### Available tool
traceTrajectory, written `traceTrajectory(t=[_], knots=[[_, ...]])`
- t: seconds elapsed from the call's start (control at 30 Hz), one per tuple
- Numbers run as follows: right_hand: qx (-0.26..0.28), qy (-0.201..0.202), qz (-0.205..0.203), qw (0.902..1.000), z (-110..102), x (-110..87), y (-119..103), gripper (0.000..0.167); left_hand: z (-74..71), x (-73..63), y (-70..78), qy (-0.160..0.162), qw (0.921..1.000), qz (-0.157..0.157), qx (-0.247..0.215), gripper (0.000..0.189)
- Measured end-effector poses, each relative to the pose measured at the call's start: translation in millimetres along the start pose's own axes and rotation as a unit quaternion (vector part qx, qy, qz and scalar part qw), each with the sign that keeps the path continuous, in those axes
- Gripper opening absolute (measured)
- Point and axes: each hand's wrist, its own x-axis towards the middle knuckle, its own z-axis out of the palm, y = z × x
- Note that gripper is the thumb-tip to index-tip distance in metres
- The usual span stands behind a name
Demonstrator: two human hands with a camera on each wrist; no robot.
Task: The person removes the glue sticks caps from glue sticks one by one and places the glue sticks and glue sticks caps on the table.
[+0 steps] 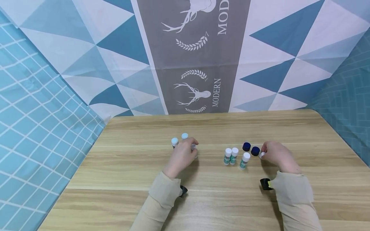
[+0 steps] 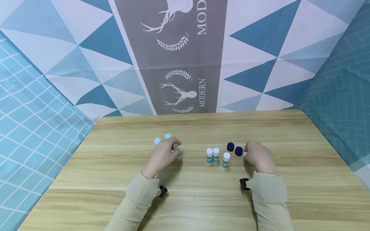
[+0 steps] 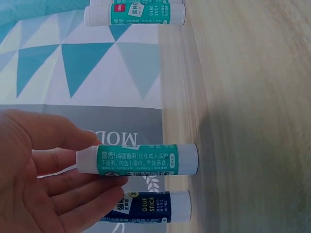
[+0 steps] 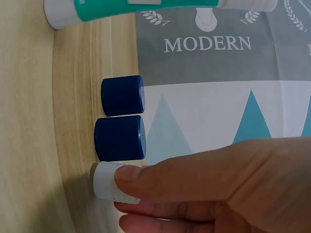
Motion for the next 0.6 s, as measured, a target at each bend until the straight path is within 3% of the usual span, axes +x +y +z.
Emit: traceTrajectory(t=[0.2,0.37,0.5,0.6], knots=[[0.002,-0.012,0.013,0.9998,2.1,0.5,-1.7,0.014,0.2,0.0,0.7,-0.003,0.9999,0.010,0.007,0.020],[0.001,-0.007,0.008,0.9999,-0.4,-2.0,-3.2,0.029,-0.1,0.4,2.4,0.004,0.9997,0.022,0.013,0.022],[-0.019,0.031,0.000,0.9993,-4.9,-6.7,-9.4,0.036,-0.4,0.4,7.1,0.028,0.9992,0.028,0.012,0.023],[-0.036,0.087,-0.020,0.9954,-6.6,-10.7,-17.9,0.035,0.0,-0.2,13.4,0.038,0.9986,0.035,0.006,0.025]])
